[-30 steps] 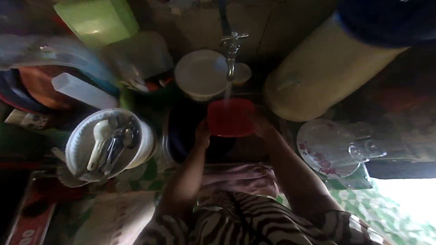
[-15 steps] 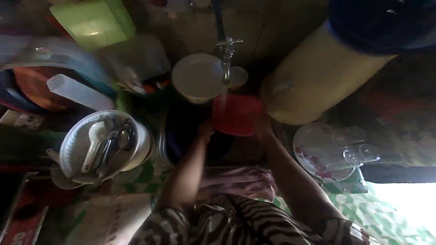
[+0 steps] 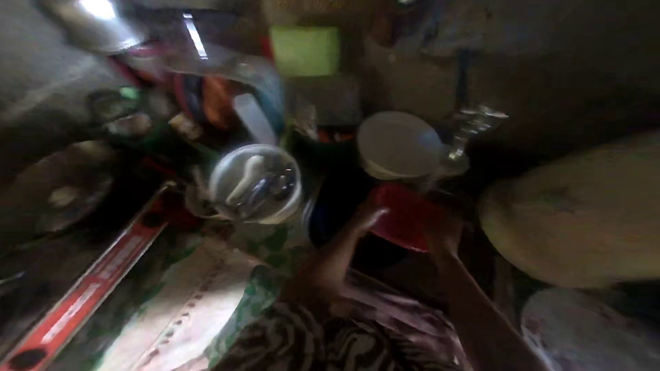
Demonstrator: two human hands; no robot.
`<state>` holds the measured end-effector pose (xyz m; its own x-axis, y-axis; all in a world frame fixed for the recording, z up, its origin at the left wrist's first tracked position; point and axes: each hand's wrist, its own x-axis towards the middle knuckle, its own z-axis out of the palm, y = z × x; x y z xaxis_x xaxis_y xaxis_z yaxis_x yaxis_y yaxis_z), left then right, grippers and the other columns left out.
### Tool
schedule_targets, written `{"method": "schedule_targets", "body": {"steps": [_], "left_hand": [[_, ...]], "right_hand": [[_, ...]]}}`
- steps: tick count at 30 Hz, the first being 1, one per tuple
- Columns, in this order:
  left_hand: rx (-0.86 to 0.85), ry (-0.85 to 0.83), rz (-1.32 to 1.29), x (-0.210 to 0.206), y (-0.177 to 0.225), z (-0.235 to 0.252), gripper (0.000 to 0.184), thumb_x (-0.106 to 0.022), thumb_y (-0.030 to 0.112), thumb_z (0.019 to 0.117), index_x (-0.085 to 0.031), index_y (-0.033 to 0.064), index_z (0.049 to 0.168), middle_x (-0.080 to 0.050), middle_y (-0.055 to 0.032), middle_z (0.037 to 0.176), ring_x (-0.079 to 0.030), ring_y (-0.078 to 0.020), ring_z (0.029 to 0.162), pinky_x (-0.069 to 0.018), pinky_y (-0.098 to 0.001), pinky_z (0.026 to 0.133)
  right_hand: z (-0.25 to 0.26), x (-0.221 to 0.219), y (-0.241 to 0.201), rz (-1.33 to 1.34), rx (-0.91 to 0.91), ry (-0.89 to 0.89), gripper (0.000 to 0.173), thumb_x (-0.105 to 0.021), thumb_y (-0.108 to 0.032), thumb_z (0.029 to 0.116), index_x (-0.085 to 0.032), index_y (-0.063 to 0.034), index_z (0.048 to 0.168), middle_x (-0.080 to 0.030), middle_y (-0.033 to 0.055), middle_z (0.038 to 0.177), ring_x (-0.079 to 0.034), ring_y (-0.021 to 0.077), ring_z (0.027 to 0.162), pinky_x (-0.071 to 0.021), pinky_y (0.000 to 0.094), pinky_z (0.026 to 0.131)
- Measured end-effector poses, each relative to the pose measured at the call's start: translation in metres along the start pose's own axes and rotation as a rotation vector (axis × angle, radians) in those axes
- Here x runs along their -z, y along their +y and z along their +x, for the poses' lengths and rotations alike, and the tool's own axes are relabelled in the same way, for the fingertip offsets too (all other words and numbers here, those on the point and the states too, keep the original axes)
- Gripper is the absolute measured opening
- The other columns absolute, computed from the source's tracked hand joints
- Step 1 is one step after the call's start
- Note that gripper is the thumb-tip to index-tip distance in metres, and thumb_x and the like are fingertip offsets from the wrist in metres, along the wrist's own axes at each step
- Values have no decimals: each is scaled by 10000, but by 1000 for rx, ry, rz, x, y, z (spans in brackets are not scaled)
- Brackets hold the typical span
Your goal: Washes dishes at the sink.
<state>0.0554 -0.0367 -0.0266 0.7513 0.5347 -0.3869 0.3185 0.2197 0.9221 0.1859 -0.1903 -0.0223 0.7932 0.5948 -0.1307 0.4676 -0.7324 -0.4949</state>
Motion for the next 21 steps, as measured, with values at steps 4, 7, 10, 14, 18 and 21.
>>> {"method": "schedule_targets", "body": {"steps": [4,7,10,14,18,21], "left_hand": [[-208,115,-116,-9,-15,-10,984,-792,90,839,-221,90,1640,-293,-238,1636,-374,-342,1474,-394,-472,1182],[-226,191,-76,-18,-20,-11,1013,-807,89,806,-233,115,1641,-277,-262,1632,-381,-384,1456,-398,-506,1170],[-168,289,-62,-18,-29,0,964,-818,138,837,-274,127,1633,-305,-266,1618,-398,-399,1445,-407,-519,1162],[-181,288,-127,-1,-25,6,771,-739,122,917,-360,40,1584,-443,-236,1555,-472,-323,1414,-416,-470,1165],[-117,216,-92,12,-14,5,675,-679,196,976,-393,47,1569,-512,-180,1519,-507,-263,1393,-425,-459,1158],[-29,144,-103,8,-13,5,686,-664,202,992,-358,80,1594,-463,-179,1561,-466,-286,1428,-408,-490,1166]], "right_hand": [[11,-42,-9,83,108,-62,468,-526,-143,1052,-467,49,1475,-481,282,1494,-453,398,1410,-367,546,1178],[12,-50,-27,17,43,-263,470,-549,-246,1058,-531,47,1425,-549,296,1419,-511,425,1350,-384,575,1149],[9,-59,-54,19,71,-489,480,-587,-262,1046,-541,54,1404,-594,278,1370,-580,387,1283,-444,537,1108],[1,-41,-62,137,262,-651,445,-515,-274,1077,-559,38,1390,-595,238,1380,-563,298,1302,-427,456,1126],[25,-21,-12,-287,416,-891,414,-428,-135,1104,-495,123,1422,-482,346,1466,-427,453,1416,-289,554,1200],[31,-3,-30,-733,323,-936,424,-539,-207,1055,-576,91,1353,-532,318,1428,-465,466,1378,-326,625,1146]]}}
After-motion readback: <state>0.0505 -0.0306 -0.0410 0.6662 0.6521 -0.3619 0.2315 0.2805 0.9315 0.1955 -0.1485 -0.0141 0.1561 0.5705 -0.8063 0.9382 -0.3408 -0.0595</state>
